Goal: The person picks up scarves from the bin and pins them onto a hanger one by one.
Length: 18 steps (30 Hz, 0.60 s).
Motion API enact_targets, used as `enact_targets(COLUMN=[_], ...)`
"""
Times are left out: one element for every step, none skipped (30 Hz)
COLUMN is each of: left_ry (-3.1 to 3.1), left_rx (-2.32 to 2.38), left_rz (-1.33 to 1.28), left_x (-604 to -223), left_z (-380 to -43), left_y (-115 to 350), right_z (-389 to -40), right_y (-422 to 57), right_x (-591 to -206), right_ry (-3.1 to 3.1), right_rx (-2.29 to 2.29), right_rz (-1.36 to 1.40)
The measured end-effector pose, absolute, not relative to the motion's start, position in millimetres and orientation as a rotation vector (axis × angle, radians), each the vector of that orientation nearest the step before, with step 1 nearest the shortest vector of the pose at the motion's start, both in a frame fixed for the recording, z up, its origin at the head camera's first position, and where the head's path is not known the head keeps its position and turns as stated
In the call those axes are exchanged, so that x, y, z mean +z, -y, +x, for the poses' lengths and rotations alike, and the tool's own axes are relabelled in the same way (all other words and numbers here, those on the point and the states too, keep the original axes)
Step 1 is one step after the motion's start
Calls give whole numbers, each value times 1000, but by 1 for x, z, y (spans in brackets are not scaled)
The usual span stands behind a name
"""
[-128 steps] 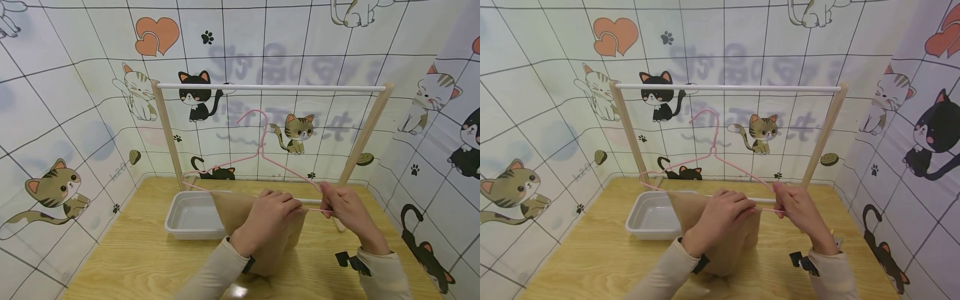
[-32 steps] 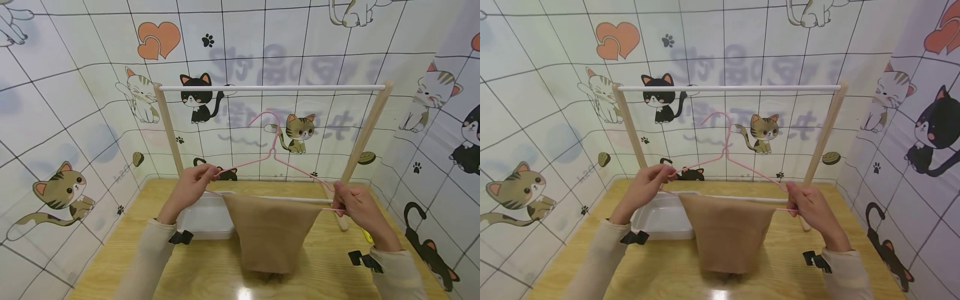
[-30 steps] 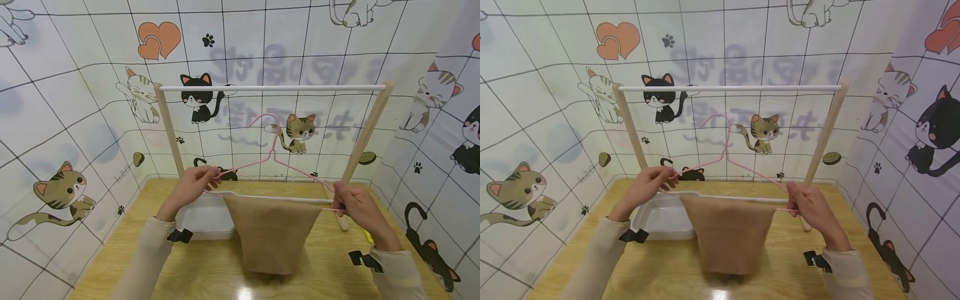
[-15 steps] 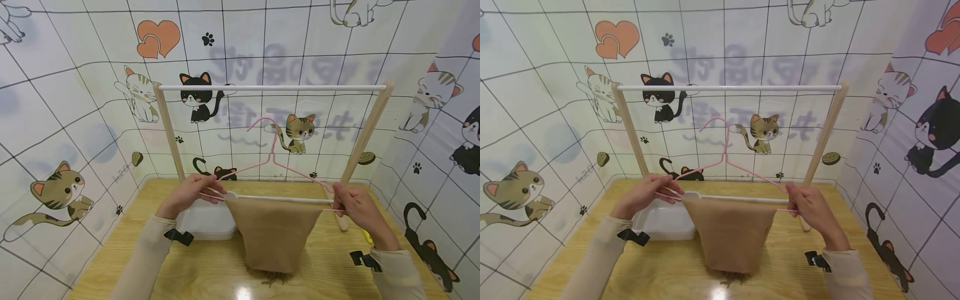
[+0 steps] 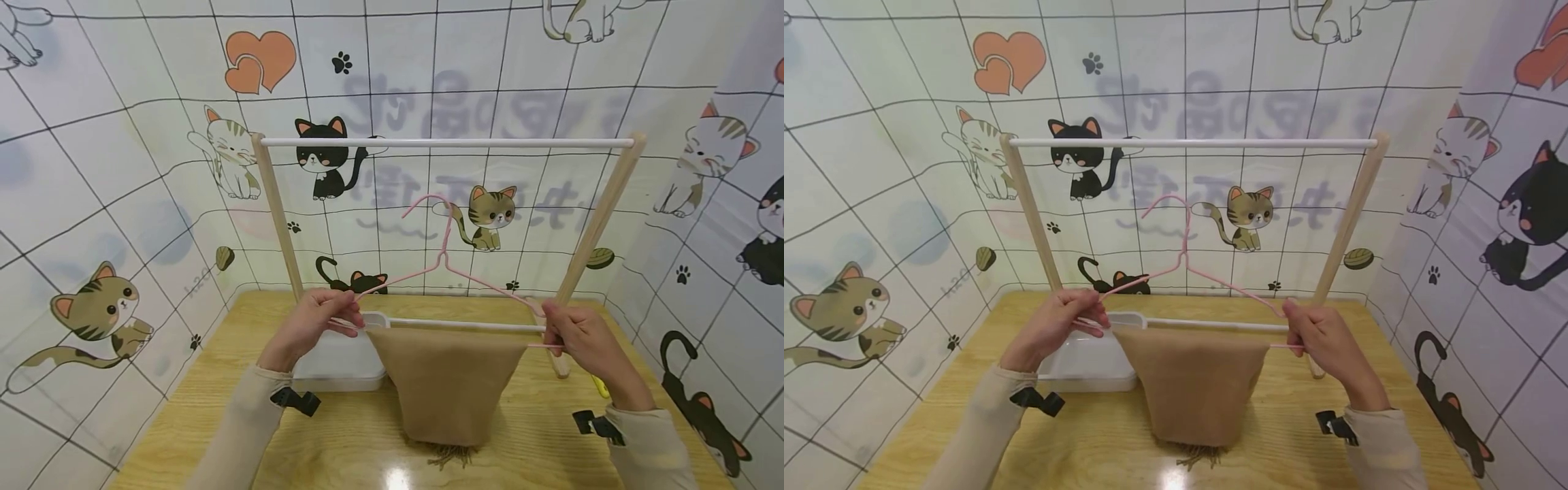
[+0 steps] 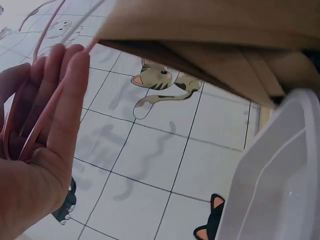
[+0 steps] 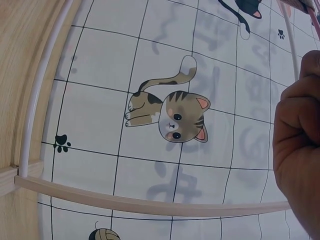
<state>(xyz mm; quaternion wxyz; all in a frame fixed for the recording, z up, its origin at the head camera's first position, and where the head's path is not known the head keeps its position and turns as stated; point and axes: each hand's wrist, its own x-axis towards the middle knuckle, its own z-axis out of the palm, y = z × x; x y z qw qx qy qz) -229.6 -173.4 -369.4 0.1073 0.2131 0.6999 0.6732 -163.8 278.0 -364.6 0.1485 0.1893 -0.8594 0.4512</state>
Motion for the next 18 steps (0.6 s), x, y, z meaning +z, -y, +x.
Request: enact_targets(left_ry=[-2082, -2123, -2167, -2212, -2259, -2301, -2343, -2380, -2401, -2422, -2441, -2448, -2452, -2452, -2454, -2451, -2449, -2441], left_rx=[1964, 1935, 1904, 1872, 1838, 1807, 1780, 1757, 1745, 1734, 1727, 1730, 1738, 1748, 1761, 1777, 1795, 1820], left_rz=[651, 669, 689, 703, 728, 751, 775, 798, 822, 844, 859, 856, 845, 823, 797, 770, 743, 722], left_x=[-369, -368, -366, -365, -364, -363, -362, -361, -361, -360, -360, -360, -360, -361, -361, -362, -362, -363], left_z=[-229, -228, -228, -227, -226, -225, -224, -224, -223, -222, -222, -221, -220, -220, -219, -219, -219, -218], left_y=[174, 174, 175, 175, 176, 176, 176, 176, 176, 175, 175, 174, 174, 174, 173, 173, 173, 172], right_z=[-163, -163, -163, -162, -162, -162, -162, -162, -162, -162, -162, -163, -163, -163, -164, -164, -164, -164], right_y=[-278, -278, -278, -278, -278, -278, -278, -278, -278, -278, -279, -279, -279, -279, -279, -280, -280, -280], right_x=[-364, -364, -364, -364, -364, -364, -364, -364, -364, -364, -364, -365, -365, -365, -365, -365, -366, -366], right_ry=[2470, 2470, 2471, 2472, 2473, 2473, 2473, 2471, 2469, 2467, 2465, 2464, 2463, 2463, 2465, 2468, 2468, 2468], right_rx=[1298, 1300, 1304, 1305, 1309, 1310, 1308, 1306, 1304, 1303, 1301, 1299, 1299, 1301, 1303, 1302, 1302, 1303], right_rz=[542, 544, 549, 554, 561, 566, 567, 567, 566, 564, 563, 563, 566, 572, 576, 580, 585, 587])
